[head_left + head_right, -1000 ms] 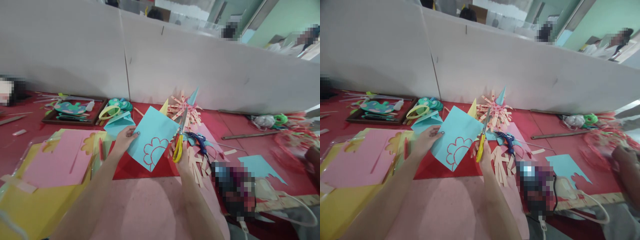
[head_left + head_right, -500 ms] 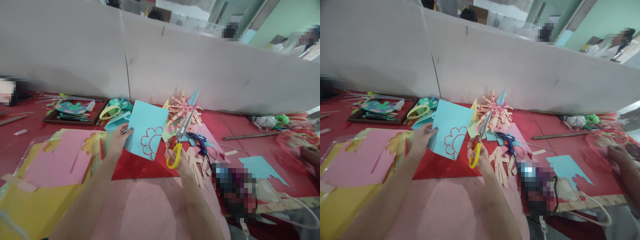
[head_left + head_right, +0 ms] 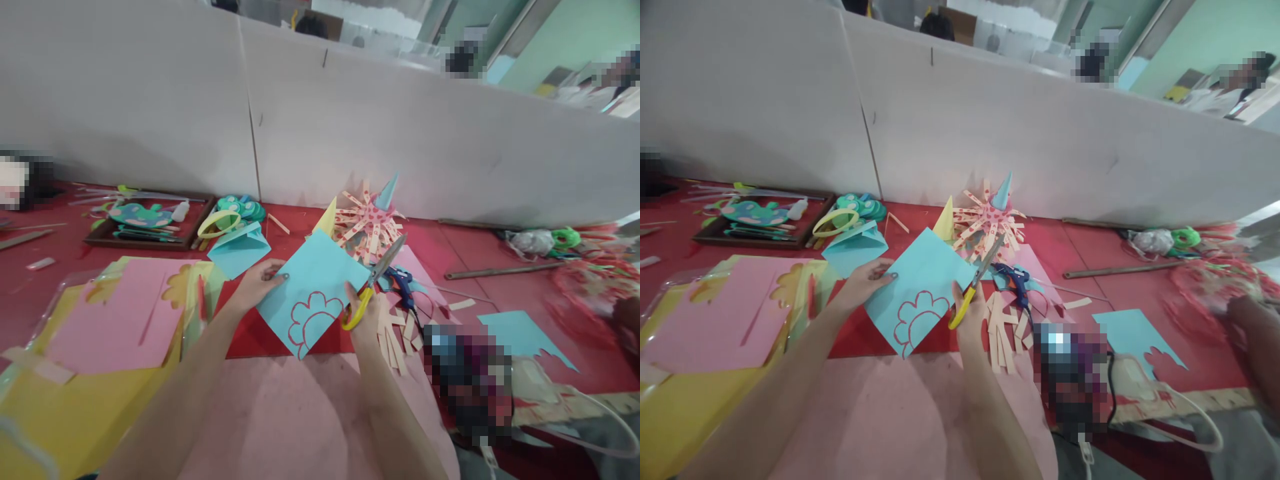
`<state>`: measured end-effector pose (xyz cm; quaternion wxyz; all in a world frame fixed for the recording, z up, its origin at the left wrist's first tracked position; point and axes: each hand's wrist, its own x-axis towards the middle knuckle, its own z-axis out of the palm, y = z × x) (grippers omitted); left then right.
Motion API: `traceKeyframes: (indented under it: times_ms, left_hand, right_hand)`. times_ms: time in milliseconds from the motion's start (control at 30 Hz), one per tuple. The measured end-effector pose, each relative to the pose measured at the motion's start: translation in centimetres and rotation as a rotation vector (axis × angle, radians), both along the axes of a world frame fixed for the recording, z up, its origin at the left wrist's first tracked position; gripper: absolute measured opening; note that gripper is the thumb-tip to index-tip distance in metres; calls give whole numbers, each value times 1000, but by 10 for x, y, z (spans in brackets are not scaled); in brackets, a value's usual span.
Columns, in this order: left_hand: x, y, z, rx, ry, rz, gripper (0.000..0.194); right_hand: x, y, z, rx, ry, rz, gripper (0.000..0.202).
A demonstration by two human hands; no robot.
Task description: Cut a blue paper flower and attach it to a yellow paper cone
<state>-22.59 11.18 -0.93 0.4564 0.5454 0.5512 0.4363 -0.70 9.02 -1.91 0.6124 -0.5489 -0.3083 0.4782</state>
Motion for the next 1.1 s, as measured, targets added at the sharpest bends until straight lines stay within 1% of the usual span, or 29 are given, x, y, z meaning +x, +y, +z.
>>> traceKeyframes:
  times_ms: [67,100,167,233,267,333,367,433,500,567,700,767,867,933,1000,1033,1100]
  left_hand:
    - [-4,1,-5,-49,-95,-4,42]
    - [-7,1,-7,-90,-163,-11,44]
    - [-13,2,-12,-172,-337,-71,50]
    - [-16,1,-14,-243,-435,-272,60]
    - [-16,0,-13,-252,-455,-364,61]
    - [-9,-5,-8,-254,-428,-539,58]
    - [-4,-9,-5,-273,-396,-584,58]
    - [10,-15,1,-295,-356,-602,58]
    - [22,-19,4,-320,-365,-581,61]
    - [29,-21,5,-379,-411,-564,61]
    - [28,-18,4,-411,-558,-481,47]
    - [26,-18,3,-432,-560,-419,41]
    - [27,-19,1,-473,-443,-330,40]
    - [29,-19,4,-480,-337,-309,38]
    - [31,-18,12,-450,-242,-276,35]
    - [32,-17,17,-407,-203,-228,33]
    - [31,-14,32,-273,-144,-83,31]
  right_hand:
    - [0,2,-1,0,48,-30,39]
    - [1,3,-2,1,79,-65,40]
    - [4,6,-4,-3,152,-168,44]
    - [7,9,-4,12,233,-275,47]
    - [9,10,-4,35,264,-306,48]
    - [11,12,-5,103,296,-313,45]
    - [12,12,-5,133,300,-298,43]
    - [11,12,-5,156,293,-279,42]
    - [9,12,-6,148,267,-278,43]
    - [7,12,-6,148,225,-264,44]
    - [5,11,-4,153,158,-253,44]
    - [4,10,-3,137,132,-259,46]
    - [2,7,-1,116,103,-222,46]
    - [2,7,1,103,91,-180,44]
    - [3,8,6,98,115,-146,41]
    - [3,9,10,106,136,-124,39]
    - [1,11,17,152,164,-35,38]
